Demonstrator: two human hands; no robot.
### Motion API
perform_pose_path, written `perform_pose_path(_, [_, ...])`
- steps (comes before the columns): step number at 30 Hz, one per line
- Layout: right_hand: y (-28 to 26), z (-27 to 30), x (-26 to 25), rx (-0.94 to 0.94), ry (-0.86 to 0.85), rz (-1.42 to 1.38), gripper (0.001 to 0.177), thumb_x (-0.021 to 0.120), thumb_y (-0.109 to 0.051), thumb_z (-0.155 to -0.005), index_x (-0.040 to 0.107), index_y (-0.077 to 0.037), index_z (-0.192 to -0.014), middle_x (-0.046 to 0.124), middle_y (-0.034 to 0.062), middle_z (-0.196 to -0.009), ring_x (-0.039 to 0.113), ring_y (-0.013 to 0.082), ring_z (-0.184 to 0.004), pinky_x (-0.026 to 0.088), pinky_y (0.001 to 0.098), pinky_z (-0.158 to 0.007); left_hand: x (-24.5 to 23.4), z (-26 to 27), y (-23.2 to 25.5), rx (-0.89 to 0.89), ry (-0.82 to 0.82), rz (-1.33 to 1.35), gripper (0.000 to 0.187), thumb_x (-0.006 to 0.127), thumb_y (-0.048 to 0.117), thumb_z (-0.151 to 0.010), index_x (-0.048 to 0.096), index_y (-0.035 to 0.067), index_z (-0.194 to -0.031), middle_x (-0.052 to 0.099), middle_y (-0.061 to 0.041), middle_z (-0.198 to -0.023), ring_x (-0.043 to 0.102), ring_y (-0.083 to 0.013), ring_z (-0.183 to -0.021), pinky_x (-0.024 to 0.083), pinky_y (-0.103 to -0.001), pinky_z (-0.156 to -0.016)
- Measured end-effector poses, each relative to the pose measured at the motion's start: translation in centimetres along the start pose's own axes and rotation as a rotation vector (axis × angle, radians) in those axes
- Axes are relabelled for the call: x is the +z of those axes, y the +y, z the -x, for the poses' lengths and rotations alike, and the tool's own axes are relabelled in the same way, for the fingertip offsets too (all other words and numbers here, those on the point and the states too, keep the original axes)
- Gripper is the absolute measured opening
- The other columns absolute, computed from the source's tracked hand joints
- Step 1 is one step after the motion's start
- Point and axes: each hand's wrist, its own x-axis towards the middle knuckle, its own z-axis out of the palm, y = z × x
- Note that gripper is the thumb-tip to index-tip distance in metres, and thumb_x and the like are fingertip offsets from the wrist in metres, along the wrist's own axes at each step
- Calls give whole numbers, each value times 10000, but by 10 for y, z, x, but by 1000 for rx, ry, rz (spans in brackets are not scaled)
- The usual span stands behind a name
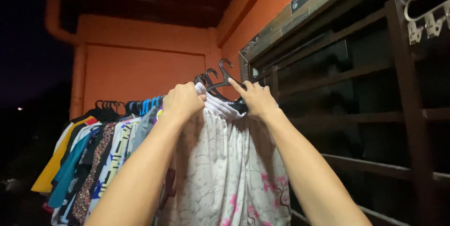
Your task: Hanging several pairs of shorts and trousers onto hangers and placing them on a drying rack.
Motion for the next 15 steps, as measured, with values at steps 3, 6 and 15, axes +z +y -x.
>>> perform_pose_path(3, [0, 12, 8, -17, 27, 13, 1222, 845, -146, -673, 114, -320, -1638, 510, 136, -1339, 555, 336, -1187, 475, 565, -929, 13, 9, -8, 81, 27, -8, 476, 757, 409, -838, 686, 31, -1118, 721, -257, -1066, 696, -427, -1047, 559, -527, -896])
perform_pose_path(6, [-4, 19, 4, -38, 86, 39, 1225, 840, -138, -654, 132, -313, -1638, 530, 127, -1295, 558, 321, -1165, 477, 536, -900, 8, 25, -15, 118, 85, -43, 522, 756, 418, -844, 621, 25, -1160, 716, -258, -1032, 702, -434, -1009, 565, -535, -864])
perform_pose_path(15, [-42, 36, -34, 35, 55, 120, 1084, 802, -174, -733, 204, -300, -1629, 528, 127, -1299, 527, 311, -1191, 420, 616, -966, -55, 101, -28, 189, 185, -279, 774, 801, 503, -763, 521, 55, -1328, 610, -192, -1136, 648, -378, -1035, 576, -486, -755])
